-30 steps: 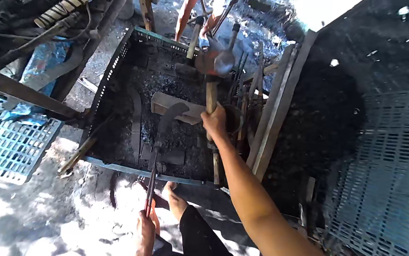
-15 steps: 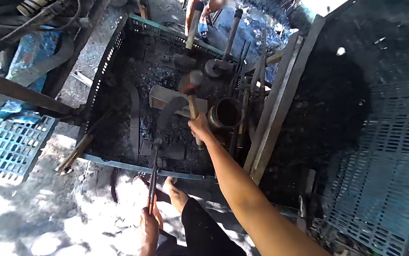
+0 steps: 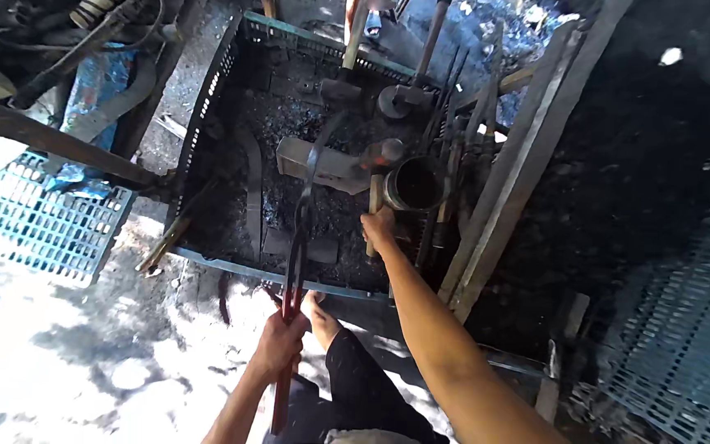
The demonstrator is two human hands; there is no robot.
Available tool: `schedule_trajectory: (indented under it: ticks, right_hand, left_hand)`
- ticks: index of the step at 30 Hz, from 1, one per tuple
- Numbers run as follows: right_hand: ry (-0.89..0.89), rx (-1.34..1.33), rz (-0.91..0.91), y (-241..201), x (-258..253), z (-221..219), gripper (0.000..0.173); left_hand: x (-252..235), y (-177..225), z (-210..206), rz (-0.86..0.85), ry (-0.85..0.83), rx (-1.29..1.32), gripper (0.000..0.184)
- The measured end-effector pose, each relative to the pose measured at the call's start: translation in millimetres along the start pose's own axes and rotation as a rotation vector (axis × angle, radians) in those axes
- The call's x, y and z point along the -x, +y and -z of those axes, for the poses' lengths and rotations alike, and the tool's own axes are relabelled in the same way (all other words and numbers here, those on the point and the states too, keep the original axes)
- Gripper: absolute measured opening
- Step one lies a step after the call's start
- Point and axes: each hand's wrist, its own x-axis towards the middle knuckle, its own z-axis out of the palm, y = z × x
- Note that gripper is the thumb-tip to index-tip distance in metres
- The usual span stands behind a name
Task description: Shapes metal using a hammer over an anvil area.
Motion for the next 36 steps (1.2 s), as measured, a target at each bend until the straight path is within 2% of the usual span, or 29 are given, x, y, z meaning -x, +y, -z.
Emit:
schedule_trajectory:
  ticks: [2,4,7,11,17,22,24,26,27,28,29,30,33,36]
  right_hand:
    - [-0.011,0.022,-0.015,4,-4,1,0.035]
    - [-0.008,0.061,0.002,7,-12,2,0.036]
    - [-0.011,0.156,0.036,10,-20,6,0.04]
    - [-0.006,0.205,0.06,13,-23,7,0.044]
    - [-0.022,0.1,0.046,16,-23,1,0.034]
    - [-0.015,0.092,0.039,16,-23,-1,0.037]
    - [-0.001,0.106,0.05,18,-25,-3,0.036]
    - [0.006,0.082,0.067,19,-22,-5,0.038]
    - [-0.004,0.058,0.064,18,-15,-5,0.038]
    - [-0.023,0.025,0.054,15,-4,-5,0.037]
    - [-0.051,-0.016,0.038,13,10,-3,0.036]
    - [-0.082,-0.047,0.018,13,23,0,0.035]
    - [-0.188,-0.087,-0.041,34,64,4,0.036]
    - [-0.354,-0.134,-0.17,67,84,-9,0.032]
  left_hand:
    - [21,47,-10,0.1,-0.169,0.37,0.014]
    - [34,83,-20,0.152,-0.204,0.466,0.015]
    - [41,108,-32,0.183,-0.189,0.496,0.017]
    - [41,110,-41,0.179,-0.189,0.557,0.017]
    - [39,107,-42,0.182,-0.188,0.576,0.017]
    - [36,98,-40,0.171,-0.196,0.564,0.014]
    - [23,88,-40,0.134,-0.14,0.447,0.011]
    - [-12,61,-39,0.027,-0.028,0.14,0.012]
    - [-36,43,-37,-0.018,0.056,-0.084,0.018]
    - [-58,29,-31,-0.012,0.109,-0.299,0.032]
    - [-78,18,-23,0.023,0.137,-0.45,0.046]
    - [-95,7,-16,0.05,0.173,-0.548,0.052]
    - [-113,-16,1,0.038,0.433,-0.822,0.047]
    - [-120,-37,30,-0.212,0.731,-0.999,0.043]
